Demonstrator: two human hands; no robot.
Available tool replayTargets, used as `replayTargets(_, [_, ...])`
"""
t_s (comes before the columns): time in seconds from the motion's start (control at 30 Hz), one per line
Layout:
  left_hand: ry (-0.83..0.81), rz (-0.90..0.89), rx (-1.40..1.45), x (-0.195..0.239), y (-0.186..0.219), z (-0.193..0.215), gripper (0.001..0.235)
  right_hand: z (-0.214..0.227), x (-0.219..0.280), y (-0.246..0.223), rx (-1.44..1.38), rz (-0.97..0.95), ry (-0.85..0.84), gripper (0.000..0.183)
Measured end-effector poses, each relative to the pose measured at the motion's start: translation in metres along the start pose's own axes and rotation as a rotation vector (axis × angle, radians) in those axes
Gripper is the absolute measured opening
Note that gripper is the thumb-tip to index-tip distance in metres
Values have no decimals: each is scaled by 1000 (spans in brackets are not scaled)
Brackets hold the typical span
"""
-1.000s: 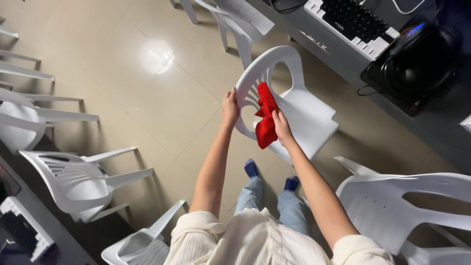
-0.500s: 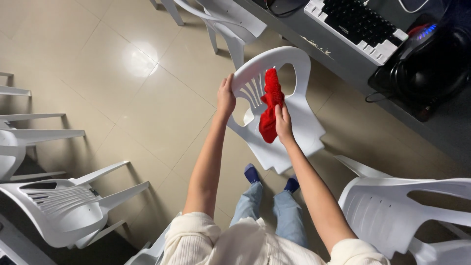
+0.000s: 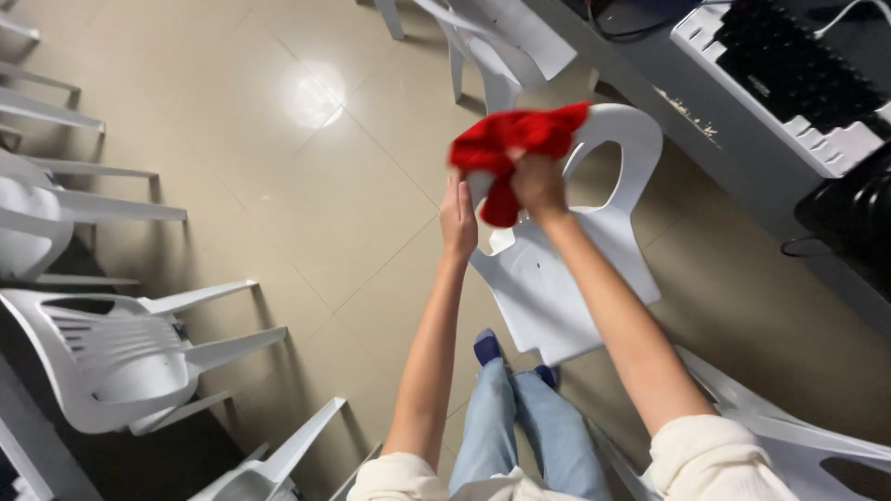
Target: The person sprays a red cloth with a spray bottle and wipes the seat and backrest of several white plastic chairs in a room with computer equipment.
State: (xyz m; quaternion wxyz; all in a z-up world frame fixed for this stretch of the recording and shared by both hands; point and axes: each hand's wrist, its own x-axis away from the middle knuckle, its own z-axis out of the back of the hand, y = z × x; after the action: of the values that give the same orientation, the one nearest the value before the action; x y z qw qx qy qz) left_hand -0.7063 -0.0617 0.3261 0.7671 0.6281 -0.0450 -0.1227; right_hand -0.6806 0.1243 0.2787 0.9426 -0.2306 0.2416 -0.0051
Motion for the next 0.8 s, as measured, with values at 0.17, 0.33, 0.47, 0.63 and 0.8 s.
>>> replayTargets(0.17, [16,-361,-131,1,1,-6,48,30,-11,95,204,-318,413,34])
replayTargets(0.33, [75,-286,-74,1,5,-8,63,-60,0,77,126,-221,493,53])
replayTargets(0.47, [69,-368,23,-2,-10,-5,79,-94,15,2,40,-30,75,51])
replayTargets(0.63, [70,-413,-36,-2,-19,-8,91,-64,4,60,-31,92,139,37])
replayTargets(0.8, [73,-526,-124,0,-9,-7,92,-15,-11,96,141,-104,409,42])
